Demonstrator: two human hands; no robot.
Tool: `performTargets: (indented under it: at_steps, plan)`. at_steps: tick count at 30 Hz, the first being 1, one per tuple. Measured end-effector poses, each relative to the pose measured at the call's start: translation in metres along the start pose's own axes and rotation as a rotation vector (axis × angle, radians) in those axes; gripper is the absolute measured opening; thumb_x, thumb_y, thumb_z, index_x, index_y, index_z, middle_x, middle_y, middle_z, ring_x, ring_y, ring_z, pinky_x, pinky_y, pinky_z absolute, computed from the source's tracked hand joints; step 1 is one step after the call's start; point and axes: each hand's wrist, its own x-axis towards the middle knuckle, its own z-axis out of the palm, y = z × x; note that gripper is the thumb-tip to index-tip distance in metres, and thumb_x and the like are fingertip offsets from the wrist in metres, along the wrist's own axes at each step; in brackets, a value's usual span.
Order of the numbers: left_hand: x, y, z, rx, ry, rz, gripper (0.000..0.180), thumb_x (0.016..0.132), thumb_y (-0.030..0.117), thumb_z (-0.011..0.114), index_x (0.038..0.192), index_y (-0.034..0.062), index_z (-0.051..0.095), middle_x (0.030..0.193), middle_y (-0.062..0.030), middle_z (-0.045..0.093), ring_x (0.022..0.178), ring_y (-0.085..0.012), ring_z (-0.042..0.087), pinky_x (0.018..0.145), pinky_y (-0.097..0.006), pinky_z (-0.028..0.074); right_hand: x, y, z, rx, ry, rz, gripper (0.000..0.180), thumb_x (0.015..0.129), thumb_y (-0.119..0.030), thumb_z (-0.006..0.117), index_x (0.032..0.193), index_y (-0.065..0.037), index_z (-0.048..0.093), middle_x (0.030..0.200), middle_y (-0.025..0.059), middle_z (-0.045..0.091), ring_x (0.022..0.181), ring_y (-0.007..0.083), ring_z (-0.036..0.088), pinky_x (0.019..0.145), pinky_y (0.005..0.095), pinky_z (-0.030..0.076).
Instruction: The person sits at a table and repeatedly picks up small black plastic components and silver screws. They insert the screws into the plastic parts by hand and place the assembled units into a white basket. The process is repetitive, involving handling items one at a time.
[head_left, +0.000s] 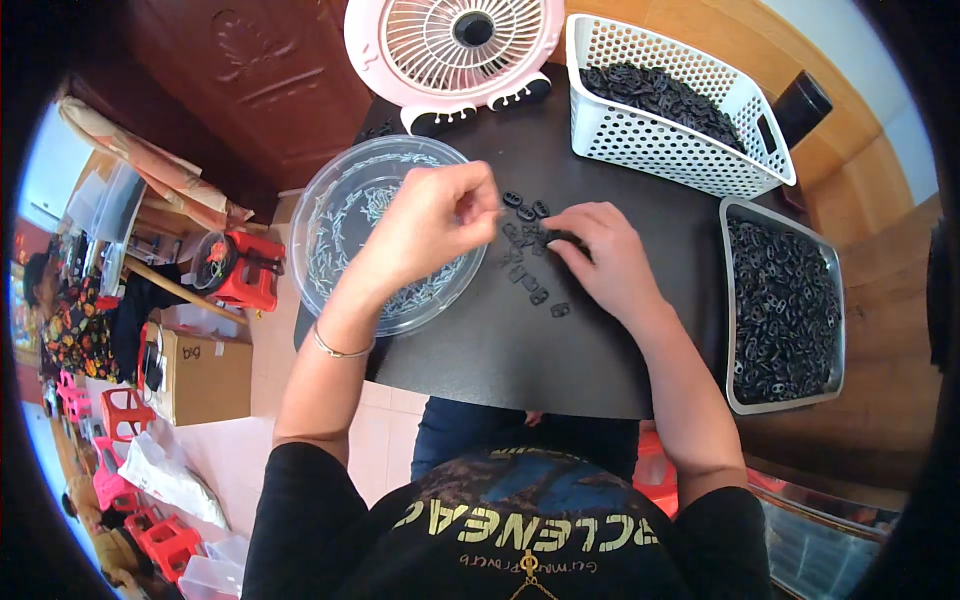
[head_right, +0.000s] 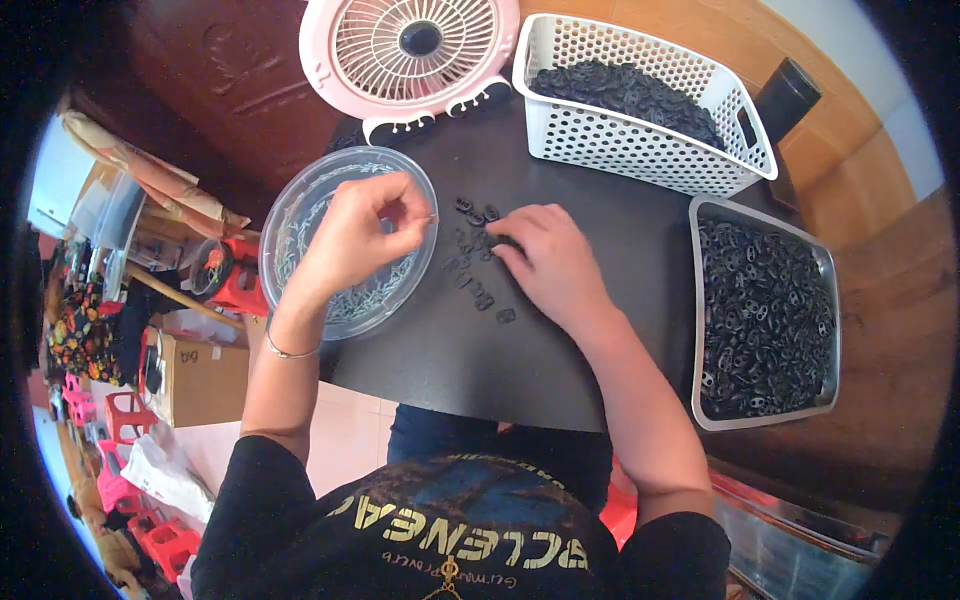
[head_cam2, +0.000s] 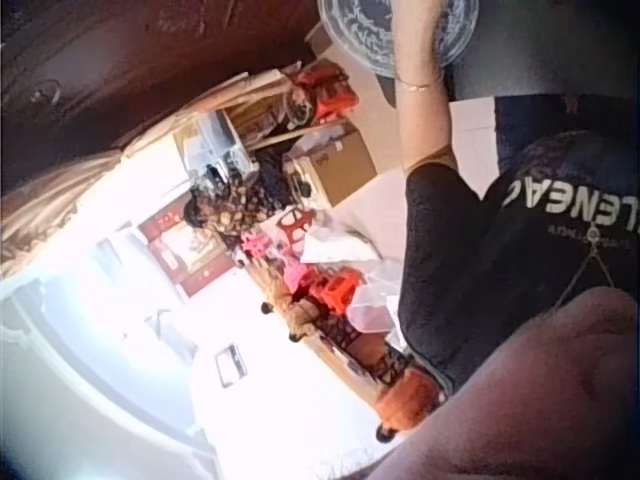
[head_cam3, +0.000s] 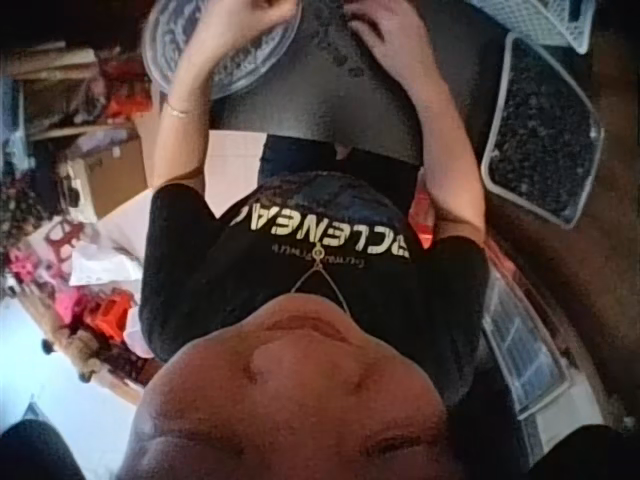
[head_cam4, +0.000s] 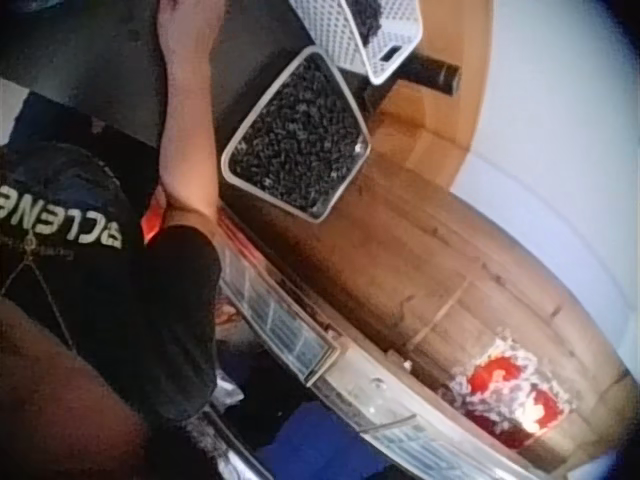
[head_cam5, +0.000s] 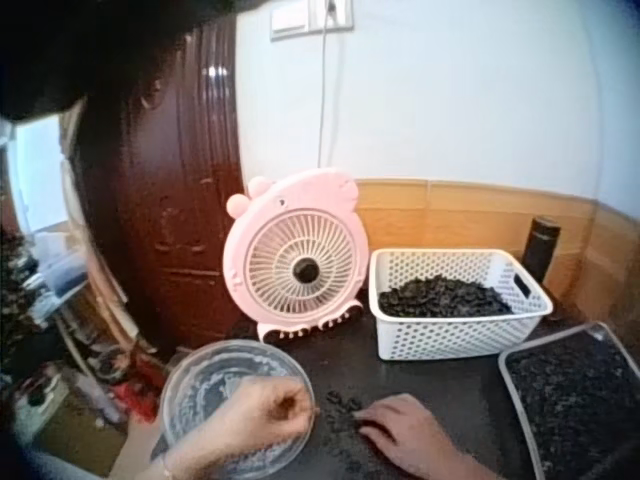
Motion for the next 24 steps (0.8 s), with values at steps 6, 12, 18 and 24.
performTargets:
  at_steps: [6, 12, 18, 24]
  plan:
    - [0.014, 0.022, 0.028, -0.473, -0.078, -0.035, 0.012, 0.073, -0.001, 0.062, 0.085, -0.0018, 0.060, 0.073, 0.0006, 0.059, 0.065, -0.0017, 0.051, 0.058, -0.016, 0.043, 0.003, -0.006, 0.007, -0.078, -0.124, -0.002, 0.016, 0.071, -0.006, 0.060, 0.086, -0.006, 0.061, 0.086, 0.0059, 0.059, 0.088, 0.0231, 0.052, 0.077, 0.0326, 0.045]
    - [0.007, 0.010, 0.041, -0.870, -0.044, -0.276, 0.010, 0.075, -0.002, 0.061, 0.085, -0.0025, 0.060, 0.078, -0.0030, 0.061, 0.070, -0.0047, 0.055, 0.064, -0.016, 0.043, 0.002, -0.009, -0.005, 0.072, 0.049, 0.115, 0.010, 0.075, -0.001, 0.056, 0.084, -0.002, 0.059, 0.082, 0.0085, 0.057, 0.079, 0.0227, 0.057, 0.072, 0.0306, 0.047]
    - [0.008, -0.001, 0.052, -0.971, 0.004, -0.277, 0.009, 0.075, -0.003, 0.061, 0.082, 0.0002, 0.058, 0.079, -0.0035, 0.061, 0.072, -0.0063, 0.056, 0.067, -0.018, 0.045, 0.002, -0.013, -0.009, 0.818, 0.219, 0.409, 0.011, 0.082, 0.004, 0.050, 0.088, 0.001, 0.058, 0.089, 0.0075, 0.051, 0.079, 0.0131, 0.058, 0.073, 0.0254, 0.049]
    - [0.008, -0.010, 0.060, -1.015, 0.063, -0.221, 0.015, 0.075, -0.005, 0.060, 0.088, 0.0004, 0.055, 0.083, -0.0038, 0.060, 0.076, -0.0072, 0.057, 0.069, -0.018, 0.046, -0.004, -0.012, -0.010, 0.813, 0.130, 0.354, 0.020, 0.080, 0.007, 0.049, 0.094, 0.000, 0.060, 0.091, 0.0050, 0.049, 0.080, 0.0112, 0.056, 0.073, 0.0214, 0.047]
